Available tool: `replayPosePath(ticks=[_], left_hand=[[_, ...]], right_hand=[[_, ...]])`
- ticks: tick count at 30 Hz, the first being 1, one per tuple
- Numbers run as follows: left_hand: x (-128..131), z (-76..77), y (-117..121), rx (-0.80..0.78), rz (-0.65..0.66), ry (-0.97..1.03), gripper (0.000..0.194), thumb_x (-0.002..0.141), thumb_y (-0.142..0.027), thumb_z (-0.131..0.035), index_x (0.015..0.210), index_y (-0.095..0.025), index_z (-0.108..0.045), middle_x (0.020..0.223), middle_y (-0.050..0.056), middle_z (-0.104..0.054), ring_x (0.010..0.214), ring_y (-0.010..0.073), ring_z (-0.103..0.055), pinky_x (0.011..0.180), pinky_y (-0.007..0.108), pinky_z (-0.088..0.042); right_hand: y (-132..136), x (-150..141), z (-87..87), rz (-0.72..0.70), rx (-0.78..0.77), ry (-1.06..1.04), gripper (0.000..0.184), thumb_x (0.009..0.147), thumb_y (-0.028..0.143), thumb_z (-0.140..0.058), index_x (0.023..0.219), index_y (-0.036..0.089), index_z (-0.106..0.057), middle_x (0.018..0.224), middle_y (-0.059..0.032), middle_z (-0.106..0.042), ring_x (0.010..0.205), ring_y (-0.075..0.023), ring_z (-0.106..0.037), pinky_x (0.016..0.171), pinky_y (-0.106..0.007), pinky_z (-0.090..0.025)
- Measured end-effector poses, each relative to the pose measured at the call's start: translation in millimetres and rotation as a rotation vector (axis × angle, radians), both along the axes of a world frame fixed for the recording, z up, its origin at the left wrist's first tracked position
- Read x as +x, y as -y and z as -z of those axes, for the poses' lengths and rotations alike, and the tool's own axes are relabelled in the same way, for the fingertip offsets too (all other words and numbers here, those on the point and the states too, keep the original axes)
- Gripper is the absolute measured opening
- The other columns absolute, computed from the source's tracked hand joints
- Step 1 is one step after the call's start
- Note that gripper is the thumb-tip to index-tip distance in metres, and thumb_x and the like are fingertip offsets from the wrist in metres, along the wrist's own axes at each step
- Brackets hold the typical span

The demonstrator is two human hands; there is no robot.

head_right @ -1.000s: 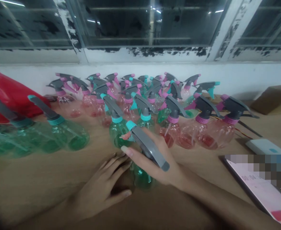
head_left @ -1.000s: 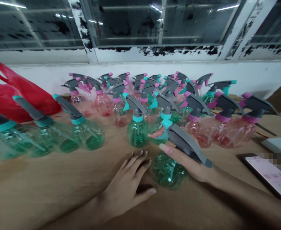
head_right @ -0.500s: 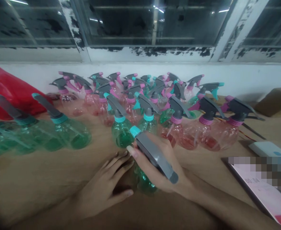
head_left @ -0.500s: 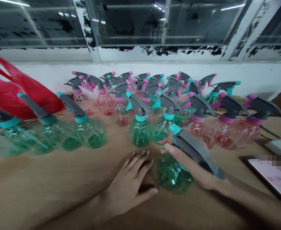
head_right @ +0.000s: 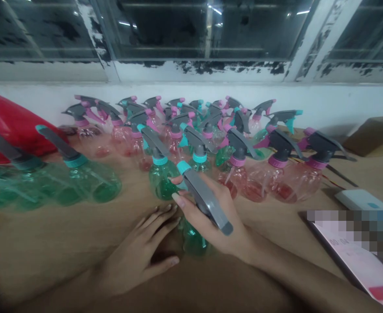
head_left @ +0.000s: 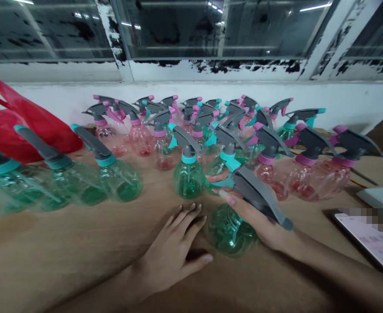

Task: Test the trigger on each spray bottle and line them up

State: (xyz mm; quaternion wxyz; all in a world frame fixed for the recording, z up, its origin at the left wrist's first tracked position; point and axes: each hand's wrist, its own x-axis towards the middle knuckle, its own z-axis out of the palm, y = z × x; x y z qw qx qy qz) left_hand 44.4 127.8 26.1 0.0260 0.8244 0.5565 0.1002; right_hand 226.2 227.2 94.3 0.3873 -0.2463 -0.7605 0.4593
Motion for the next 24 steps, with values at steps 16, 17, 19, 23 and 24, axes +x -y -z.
replayPosePath(ticks=[16, 17, 19, 23, 24], left_hand=[[1.1, -4.6, -1.0, 0.000, 0.000, 0.028, 0.059, 0.090, -0.054, -0.046, 0.136, -0.018, -0.038, 0.143, 0.010, -0.037, 0.132, 0.0292, -0.031, 0.104, 0.048, -0.028], [1.1, -4.9, -1.0, -0.002, 0.000, 0.033, 0.060, 0.090, -0.054, -0.046, 0.137, -0.018, -0.038, 0.143, 0.010, -0.037, 0.132, 0.0291, -0.030, 0.105, 0.048, -0.028], [1.1, -5.0, -0.8, -0.006, 0.000, 0.036, 0.060, 0.090, -0.054, -0.046, 0.137, -0.018, -0.038, 0.143, 0.010, -0.037, 0.132, 0.0289, -0.030, 0.105, 0.048, -0.028], [0.9, -4.3, -0.6, 0.001, -0.006, 0.019, 0.060, 0.090, -0.055, -0.046, 0.136, -0.017, -0.039, 0.143, 0.010, -0.037, 0.132, 0.0287, -0.029, 0.105, 0.048, -0.027], [0.9, -4.2, -0.6, 0.001, -0.005, 0.015, 0.060, 0.089, -0.055, -0.045, 0.135, -0.017, -0.040, 0.143, 0.011, -0.037, 0.132, 0.0285, -0.029, 0.105, 0.048, -0.027]], right_hand=[[2.4, 1.3, -7.1, 0.000, -0.001, 0.046, 0.023, 0.082, 0.035, -0.056, 0.102, 0.025, -0.057, 0.068, 0.0015, -0.060, 0.059, -0.0162, -0.059, 0.052, -0.031, -0.047], [1.9, 1.3, -6.9, 0.002, 0.000, 0.044, 0.022, 0.082, 0.035, -0.057, 0.102, 0.024, -0.057, 0.067, 0.0016, -0.060, 0.058, -0.0160, -0.058, 0.051, -0.031, -0.047], [1.1, 1.3, -6.5, 0.006, 0.003, 0.042, 0.023, 0.082, 0.036, -0.057, 0.102, 0.024, -0.057, 0.066, 0.0017, -0.060, 0.057, -0.0157, -0.058, 0.050, -0.030, -0.046], [1.4, 2.1, -6.0, 0.009, 0.012, 0.056, 0.023, 0.083, 0.037, -0.056, 0.103, 0.025, -0.057, 0.065, 0.0022, -0.059, 0.056, -0.0151, -0.057, 0.048, -0.029, -0.045], [1.9, 2.4, -5.9, 0.009, 0.016, 0.059, 0.023, 0.083, 0.037, -0.056, 0.103, 0.025, -0.057, 0.065, 0.0025, -0.058, 0.055, -0.0149, -0.056, 0.048, -0.029, -0.045]])
